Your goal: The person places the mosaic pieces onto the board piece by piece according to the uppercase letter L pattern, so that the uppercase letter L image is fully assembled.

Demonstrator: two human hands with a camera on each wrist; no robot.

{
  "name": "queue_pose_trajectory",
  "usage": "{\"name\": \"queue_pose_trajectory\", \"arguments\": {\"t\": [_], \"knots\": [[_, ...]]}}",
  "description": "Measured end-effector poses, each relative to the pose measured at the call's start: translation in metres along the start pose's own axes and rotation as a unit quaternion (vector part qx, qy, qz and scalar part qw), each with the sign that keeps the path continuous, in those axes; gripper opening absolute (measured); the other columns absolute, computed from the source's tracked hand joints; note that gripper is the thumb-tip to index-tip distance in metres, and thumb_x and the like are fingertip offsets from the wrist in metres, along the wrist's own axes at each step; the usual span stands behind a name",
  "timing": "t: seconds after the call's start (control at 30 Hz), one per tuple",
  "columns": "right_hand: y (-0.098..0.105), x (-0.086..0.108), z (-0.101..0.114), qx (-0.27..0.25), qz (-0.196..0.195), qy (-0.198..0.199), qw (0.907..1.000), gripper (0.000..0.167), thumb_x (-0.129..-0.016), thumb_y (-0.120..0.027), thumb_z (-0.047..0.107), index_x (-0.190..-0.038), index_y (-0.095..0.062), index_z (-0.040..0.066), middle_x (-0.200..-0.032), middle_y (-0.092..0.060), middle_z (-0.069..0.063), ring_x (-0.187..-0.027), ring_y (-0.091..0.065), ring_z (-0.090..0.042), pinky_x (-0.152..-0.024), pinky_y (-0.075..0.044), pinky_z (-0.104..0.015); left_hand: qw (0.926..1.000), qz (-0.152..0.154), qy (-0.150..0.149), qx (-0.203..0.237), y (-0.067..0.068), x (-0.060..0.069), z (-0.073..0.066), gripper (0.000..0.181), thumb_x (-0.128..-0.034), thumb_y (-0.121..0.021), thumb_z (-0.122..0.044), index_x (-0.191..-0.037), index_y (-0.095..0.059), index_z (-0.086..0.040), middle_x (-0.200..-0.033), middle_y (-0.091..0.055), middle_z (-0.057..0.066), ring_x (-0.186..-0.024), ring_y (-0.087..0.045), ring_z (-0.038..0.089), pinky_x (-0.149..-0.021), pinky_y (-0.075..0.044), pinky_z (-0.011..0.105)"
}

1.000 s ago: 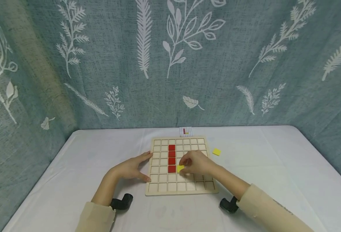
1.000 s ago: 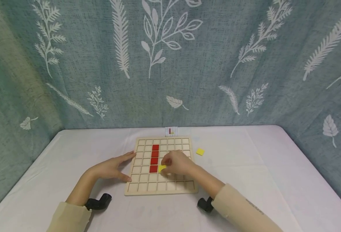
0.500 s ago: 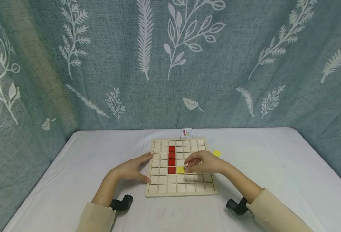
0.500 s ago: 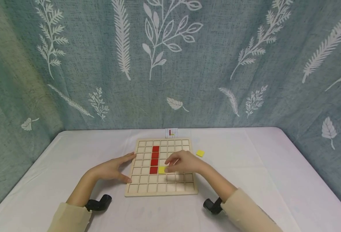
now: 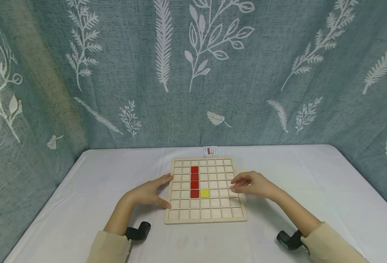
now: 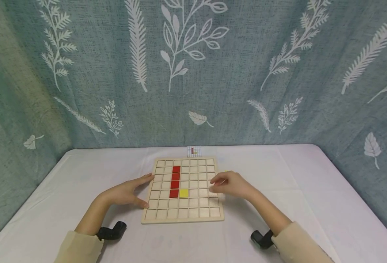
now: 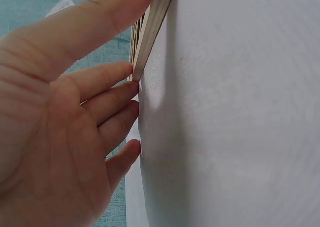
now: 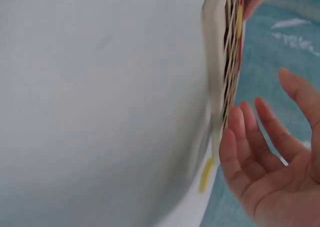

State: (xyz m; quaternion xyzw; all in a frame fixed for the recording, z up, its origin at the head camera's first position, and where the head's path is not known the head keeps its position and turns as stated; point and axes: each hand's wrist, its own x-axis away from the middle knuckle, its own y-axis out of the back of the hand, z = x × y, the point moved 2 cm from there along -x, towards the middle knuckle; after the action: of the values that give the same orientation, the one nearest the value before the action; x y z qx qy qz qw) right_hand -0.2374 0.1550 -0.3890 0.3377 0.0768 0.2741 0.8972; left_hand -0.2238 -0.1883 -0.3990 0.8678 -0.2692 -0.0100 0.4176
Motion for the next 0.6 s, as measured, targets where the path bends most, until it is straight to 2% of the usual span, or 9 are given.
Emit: {"name": "queue_pose_trajectory", "arguments": {"t": [0.23, 0.37, 0.6], "knots": [[0.017, 0.009, -0.018, 0.028, -0.066, -0.042, 0.9966, 0.032, -0.083, -0.068, 0.024, -0.106, -0.065, 0.001, -0.090, -0.065, -0.003, -0.085, -0.062, -0.017, -0.077, -0.051, -0.033, 1.0000, -0.004, 0.001, 0.003, 0.000, 0.001, -0.001, 0.095, -0.0663, -0.082, -0.023, -0.142, -0.031, 0.001, -0.150, -0.020, 0.022, -0.137, -0.018, 0.040, -0.109, -0.019, 0.055], [0.025, 0.009, -0.026, 0.029, -0.089, -0.070, 0.9931, 0.036, -0.083, -0.068, 0.026, -0.108, -0.064, 0.001, -0.091, -0.065, -0.005, -0.085, -0.062, -0.018, -0.074, -0.051, -0.034, 1.0000, -0.004, 0.002, 0.003, -0.001, 0.000, 0.000, 0.095, -0.0661, -0.082, -0.024, -0.142, -0.031, 0.001, -0.150, -0.020, 0.022, -0.138, -0.018, 0.039, -0.109, -0.019, 0.055], [0.033, 0.007, -0.032, 0.043, -0.112, -0.093, 0.9883, 0.037, -0.083, -0.068, 0.027, -0.109, -0.064, 0.000, -0.095, -0.066, -0.008, -0.086, -0.063, -0.021, -0.071, -0.051, -0.034, 1.0000, -0.008, 0.001, 0.002, -0.003, -0.002, 0.005, 0.097, -0.0651, -0.083, -0.026, -0.143, -0.030, -0.001, -0.150, -0.020, 0.021, -0.138, -0.017, 0.039, -0.109, -0.019, 0.054]]}}
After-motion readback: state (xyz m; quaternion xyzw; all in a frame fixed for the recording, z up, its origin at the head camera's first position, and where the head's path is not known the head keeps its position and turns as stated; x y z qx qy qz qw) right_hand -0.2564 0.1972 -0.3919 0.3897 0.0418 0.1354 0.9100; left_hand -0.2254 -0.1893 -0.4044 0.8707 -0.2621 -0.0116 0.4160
